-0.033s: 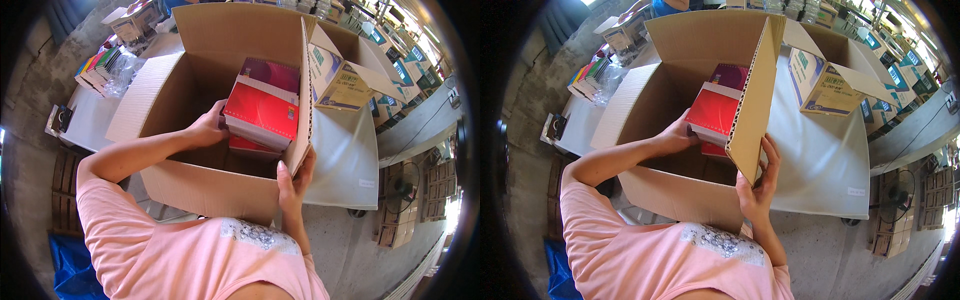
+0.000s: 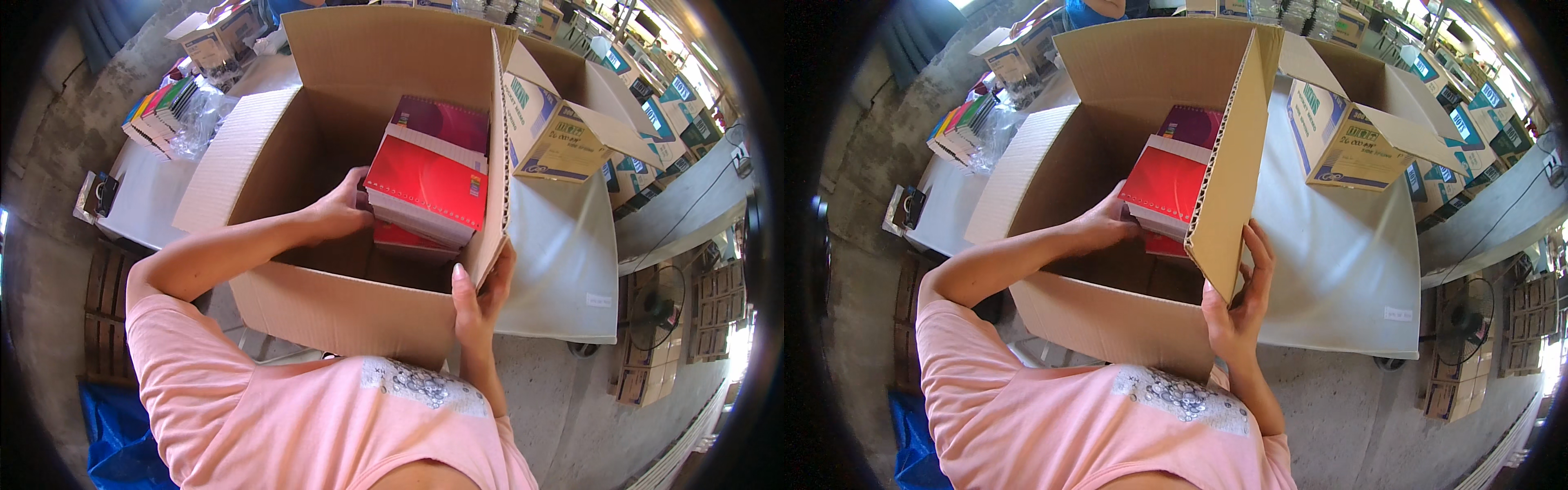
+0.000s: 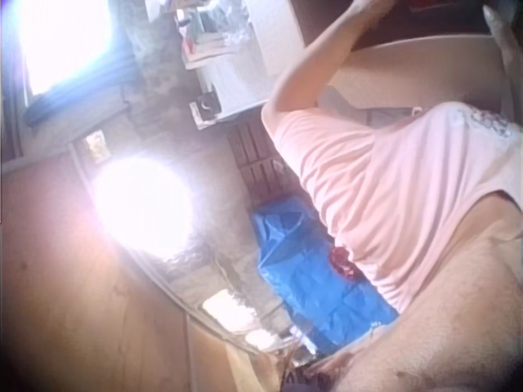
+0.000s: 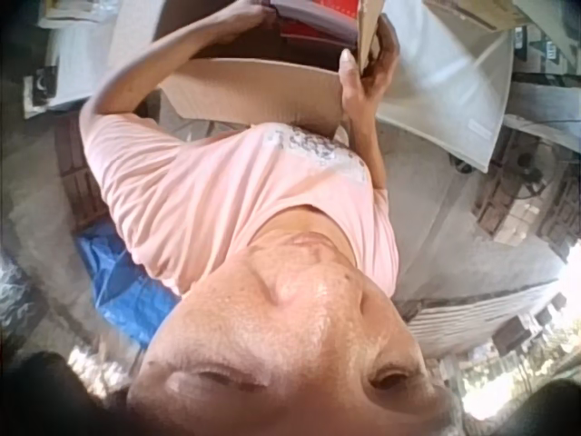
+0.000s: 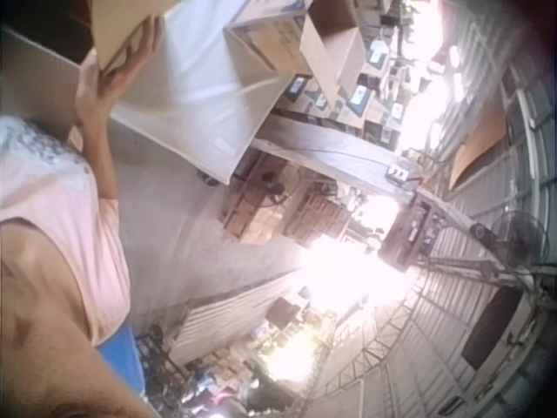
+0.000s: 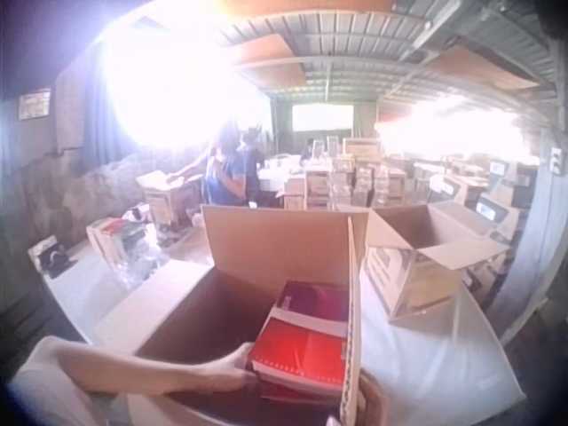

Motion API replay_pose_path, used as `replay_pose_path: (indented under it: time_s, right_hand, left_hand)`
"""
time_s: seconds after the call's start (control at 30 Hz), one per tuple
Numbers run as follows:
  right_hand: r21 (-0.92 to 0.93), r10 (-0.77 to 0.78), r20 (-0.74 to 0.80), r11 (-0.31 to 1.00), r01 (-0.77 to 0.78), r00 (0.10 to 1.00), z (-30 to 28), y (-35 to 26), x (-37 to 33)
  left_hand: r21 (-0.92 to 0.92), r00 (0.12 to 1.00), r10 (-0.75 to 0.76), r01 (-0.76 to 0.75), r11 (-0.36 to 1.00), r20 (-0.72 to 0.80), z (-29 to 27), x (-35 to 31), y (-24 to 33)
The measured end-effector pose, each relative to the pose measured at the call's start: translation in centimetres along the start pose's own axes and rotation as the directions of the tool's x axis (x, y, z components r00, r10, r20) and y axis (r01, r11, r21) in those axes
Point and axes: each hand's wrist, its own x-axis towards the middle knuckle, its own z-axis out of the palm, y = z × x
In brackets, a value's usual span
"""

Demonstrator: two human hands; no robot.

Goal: The person trims excess binding material from a stack of notebooks using pliers and then places stacks of finished notebooks into a shipping box.

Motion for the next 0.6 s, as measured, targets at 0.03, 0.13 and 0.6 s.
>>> replay_pose_path:
  time_s: [0.03, 0.13, 0.6]
  right_hand:
    - [0.000, -0.004, 0.002, 1.000, 0.004, 1.000, 0.0, -0.1, 0.0]
    - [-0.032, -0.012, 0.037, 0.999, 0.013, 0.999, 0.1, -0.4, 0.1]
    - [0.038, 0.101, -0.125, 0.995, -0.097, 0.987, 0.5, 0.0, -0.8]
  left_hand:
    - [-0.217, 0.991, -0.092, 0.111, 0.970, 0.099, -0.2, 0.3, -0.5]
    - [-0.597, 0.908, -0.278, 0.417, 0.685, 0.314, -1.3, 0.7, -0.8]
    - [-0.660, 0.879, -0.415, 0.456, 0.597, 0.233, -0.5, 2.3, 0.9]
